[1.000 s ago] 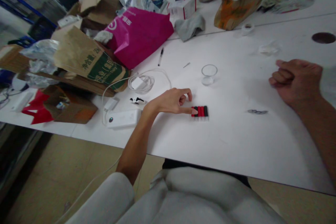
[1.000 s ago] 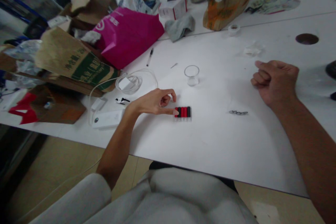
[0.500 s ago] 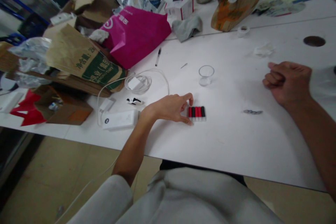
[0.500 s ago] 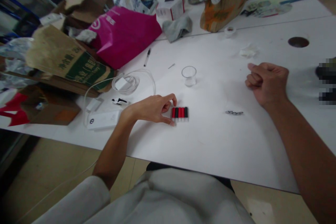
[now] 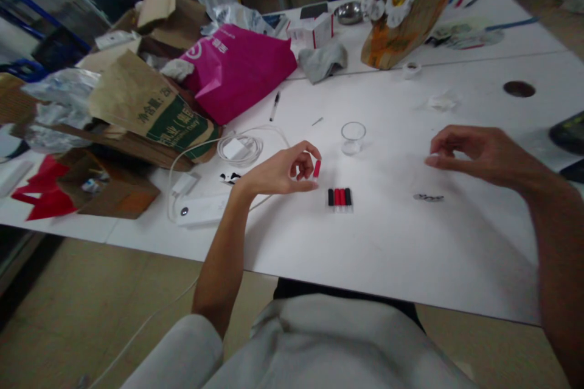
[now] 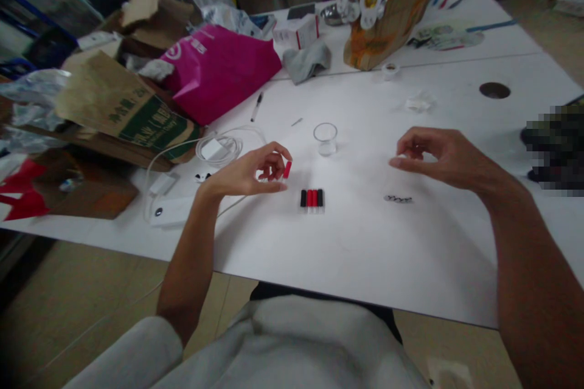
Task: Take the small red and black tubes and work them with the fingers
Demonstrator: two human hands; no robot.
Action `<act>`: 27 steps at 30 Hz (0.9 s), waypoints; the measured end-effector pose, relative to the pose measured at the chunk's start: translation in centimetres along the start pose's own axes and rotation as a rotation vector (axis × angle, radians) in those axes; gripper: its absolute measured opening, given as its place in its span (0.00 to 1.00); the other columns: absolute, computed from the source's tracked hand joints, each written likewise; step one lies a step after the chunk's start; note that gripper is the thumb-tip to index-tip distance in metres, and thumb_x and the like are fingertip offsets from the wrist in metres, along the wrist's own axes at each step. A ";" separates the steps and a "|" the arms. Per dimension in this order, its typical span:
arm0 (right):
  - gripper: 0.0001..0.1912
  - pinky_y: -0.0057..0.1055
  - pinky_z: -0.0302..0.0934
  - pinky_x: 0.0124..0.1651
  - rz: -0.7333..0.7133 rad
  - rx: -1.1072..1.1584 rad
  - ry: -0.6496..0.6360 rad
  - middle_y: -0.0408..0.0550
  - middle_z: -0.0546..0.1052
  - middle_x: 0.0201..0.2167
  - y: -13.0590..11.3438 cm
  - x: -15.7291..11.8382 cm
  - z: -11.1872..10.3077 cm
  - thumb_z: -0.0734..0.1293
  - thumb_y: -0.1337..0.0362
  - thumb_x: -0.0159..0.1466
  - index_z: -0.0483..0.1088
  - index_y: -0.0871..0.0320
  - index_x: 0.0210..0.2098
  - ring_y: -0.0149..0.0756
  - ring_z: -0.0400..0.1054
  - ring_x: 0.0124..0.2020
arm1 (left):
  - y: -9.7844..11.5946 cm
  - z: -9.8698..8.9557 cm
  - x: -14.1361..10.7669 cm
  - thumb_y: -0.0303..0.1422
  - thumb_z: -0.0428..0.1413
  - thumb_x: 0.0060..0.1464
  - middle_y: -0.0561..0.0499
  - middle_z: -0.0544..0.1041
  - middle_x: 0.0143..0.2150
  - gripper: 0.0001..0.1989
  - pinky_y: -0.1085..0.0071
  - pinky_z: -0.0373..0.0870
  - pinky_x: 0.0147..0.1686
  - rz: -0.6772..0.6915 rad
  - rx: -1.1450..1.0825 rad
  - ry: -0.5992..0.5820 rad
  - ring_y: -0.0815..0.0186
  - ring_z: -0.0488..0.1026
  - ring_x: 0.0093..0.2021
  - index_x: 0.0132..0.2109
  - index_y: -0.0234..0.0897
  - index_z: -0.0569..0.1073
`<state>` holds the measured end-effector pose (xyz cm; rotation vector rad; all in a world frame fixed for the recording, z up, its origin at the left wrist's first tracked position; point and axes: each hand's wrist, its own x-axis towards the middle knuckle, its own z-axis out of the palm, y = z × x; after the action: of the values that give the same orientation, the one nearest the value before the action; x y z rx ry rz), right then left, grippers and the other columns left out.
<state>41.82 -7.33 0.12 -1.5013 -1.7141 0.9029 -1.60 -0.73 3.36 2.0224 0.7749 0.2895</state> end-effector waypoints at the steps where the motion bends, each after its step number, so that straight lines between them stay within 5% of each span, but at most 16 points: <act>1: 0.28 0.41 0.65 0.43 -0.009 -0.117 -0.093 0.50 0.82 0.38 -0.3 -0.3 -0.2 0.84 0.35 0.53 0.83 0.50 0.37 0.44 0.72 0.39 | -0.2 -0.1 0.0 0.39 0.70 0.59 0.54 0.78 0.38 0.25 0.72 0.68 0.37 0.013 -0.068 0.062 0.69 0.74 0.36 0.59 0.39 0.71; 6: 0.24 0.54 0.68 0.54 -0.047 -0.295 -0.342 0.51 0.85 0.46 -1.0 -1.2 0.3 0.84 0.38 0.53 0.85 0.44 0.41 0.59 0.77 0.48 | -1.2 0.3 1.0 0.40 0.72 0.55 0.49 0.81 0.44 0.31 0.70 0.75 0.40 0.084 -0.370 0.378 0.63 0.82 0.44 0.60 0.42 0.69; 11: 0.19 0.58 0.68 0.55 -0.077 -0.341 -0.397 0.50 0.85 0.44 -0.3 -1.0 1.3 0.81 0.40 0.56 0.84 0.43 0.38 0.61 0.77 0.48 | -1.5 1.2 2.0 0.35 0.68 0.56 0.47 0.83 0.47 0.29 0.70 0.77 0.40 0.134 -0.558 0.501 0.64 0.82 0.42 0.62 0.41 0.71; 27: 0.17 0.52 0.72 0.48 -0.004 -0.345 -0.423 0.52 0.86 0.43 0.5 -1.1 1.7 0.78 0.42 0.60 0.82 0.47 0.38 0.57 0.79 0.43 | -0.7 3.2 2.6 0.44 0.69 0.65 0.43 0.86 0.46 0.20 0.72 0.77 0.37 0.063 -0.737 0.465 0.68 0.81 0.39 0.56 0.36 0.81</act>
<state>40.77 -8.50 -1.21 -1.6019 -2.2721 1.0153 1.66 -0.98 0.79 1.2878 0.7351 0.9551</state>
